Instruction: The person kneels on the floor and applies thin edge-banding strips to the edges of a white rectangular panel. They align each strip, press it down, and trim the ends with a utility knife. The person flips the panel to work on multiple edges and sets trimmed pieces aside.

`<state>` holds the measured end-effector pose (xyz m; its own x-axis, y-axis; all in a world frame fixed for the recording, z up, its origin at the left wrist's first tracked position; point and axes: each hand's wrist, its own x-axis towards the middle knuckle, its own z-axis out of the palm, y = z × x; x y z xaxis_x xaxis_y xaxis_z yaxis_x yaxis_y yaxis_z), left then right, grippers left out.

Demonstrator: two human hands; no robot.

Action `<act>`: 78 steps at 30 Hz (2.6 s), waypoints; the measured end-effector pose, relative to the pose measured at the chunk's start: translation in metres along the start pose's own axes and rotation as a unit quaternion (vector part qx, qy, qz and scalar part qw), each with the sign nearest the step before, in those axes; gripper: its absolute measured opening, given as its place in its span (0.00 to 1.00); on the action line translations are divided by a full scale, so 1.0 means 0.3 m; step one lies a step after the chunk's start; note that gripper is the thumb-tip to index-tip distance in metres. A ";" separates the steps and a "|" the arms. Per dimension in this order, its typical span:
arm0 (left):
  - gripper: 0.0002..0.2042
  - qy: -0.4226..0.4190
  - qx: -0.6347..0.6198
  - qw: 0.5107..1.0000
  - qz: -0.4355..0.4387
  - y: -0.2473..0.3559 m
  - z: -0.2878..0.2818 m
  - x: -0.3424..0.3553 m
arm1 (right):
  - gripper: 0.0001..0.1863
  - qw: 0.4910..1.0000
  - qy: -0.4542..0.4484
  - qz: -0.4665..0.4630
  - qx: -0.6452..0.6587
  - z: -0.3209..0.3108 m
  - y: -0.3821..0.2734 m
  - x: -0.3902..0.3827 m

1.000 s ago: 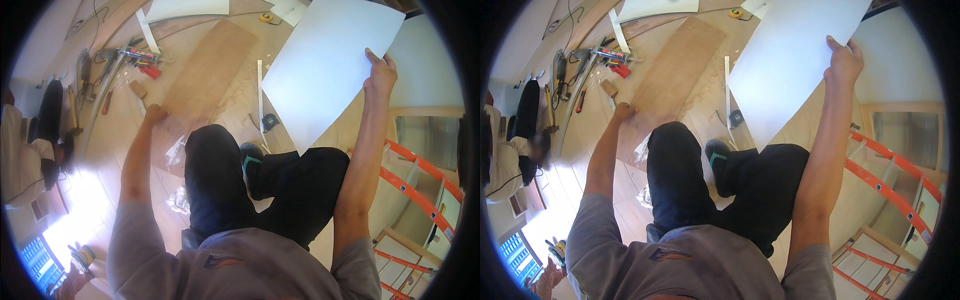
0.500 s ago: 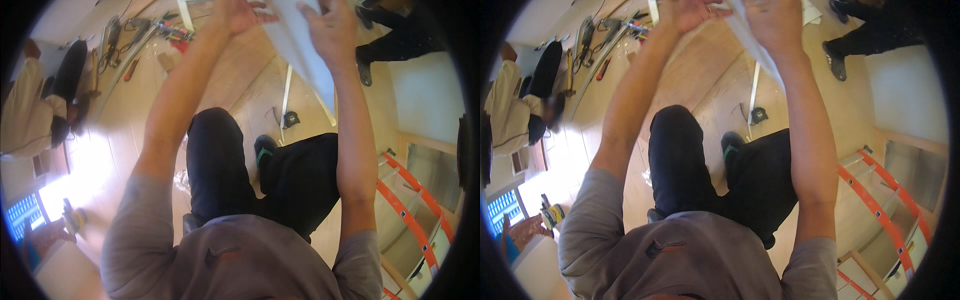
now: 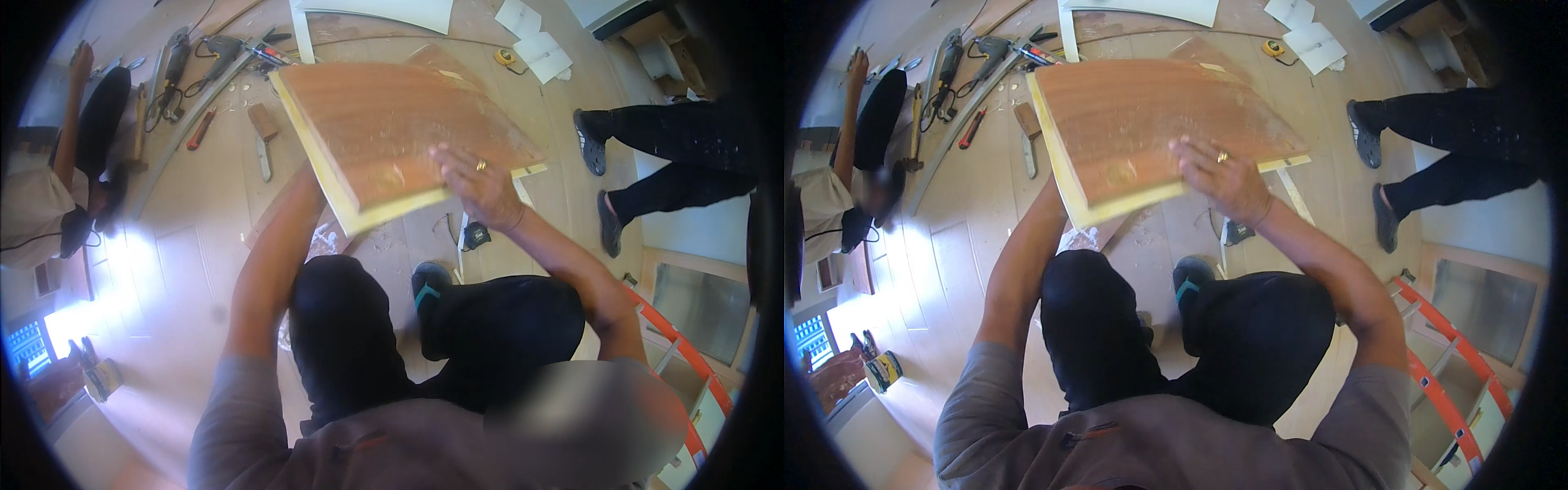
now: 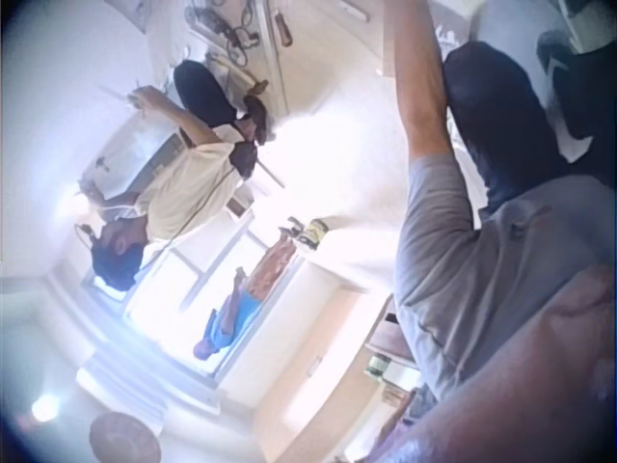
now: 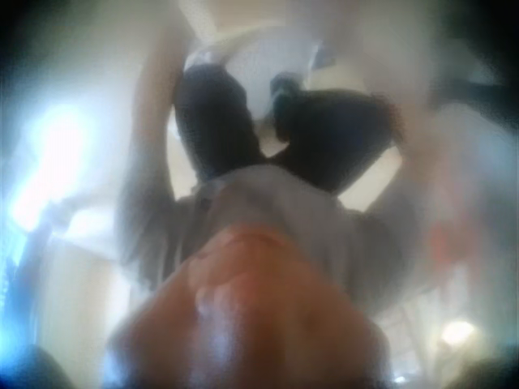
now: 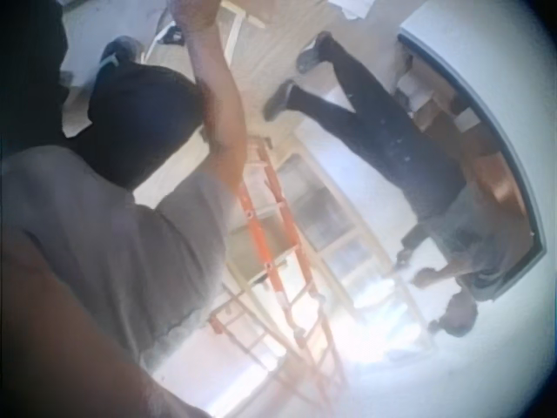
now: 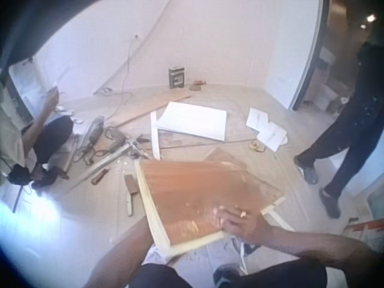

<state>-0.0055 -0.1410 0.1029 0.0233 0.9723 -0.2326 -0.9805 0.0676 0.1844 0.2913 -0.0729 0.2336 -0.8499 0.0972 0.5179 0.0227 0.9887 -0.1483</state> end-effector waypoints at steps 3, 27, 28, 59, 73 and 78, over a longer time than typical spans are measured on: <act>0.38 -0.072 -0.073 0.994 -0.038 -0.052 -0.128 -0.079 | 0.12 0.996 -0.077 0.006 -0.035 0.043 -0.034 -0.138; 0.15 0.225 0.223 0.947 -0.059 -0.284 -0.351 -0.504 | 0.18 0.927 -0.022 0.351 -0.133 0.450 -0.175 -0.577; 0.15 0.235 0.232 0.942 -0.069 -0.280 -0.351 -0.505 | 0.18 0.930 -0.020 0.343 -0.129 0.455 -0.154 -0.573; 0.21 0.383 0.537 0.737 -0.144 0.001 -0.239 -0.985 | 0.29 0.922 -0.072 0.378 0.045 0.750 0.446 0.061; 0.18 0.577 0.570 0.579 -0.083 0.343 0.109 -1.679 | 0.37 0.888 -0.236 0.381 -0.099 0.837 0.432 0.096; 0.18 0.627 0.626 0.462 -0.045 0.511 0.356 -1.501 | 0.38 0.903 -0.211 0.364 -0.091 0.890 0.436 0.087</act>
<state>-0.1456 -0.5444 0.3379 -0.8471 0.1124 -0.5194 -0.0878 0.9343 0.3454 0.1316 0.0286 0.0028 -0.6992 0.7141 -0.0339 0.7092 0.6869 -0.1586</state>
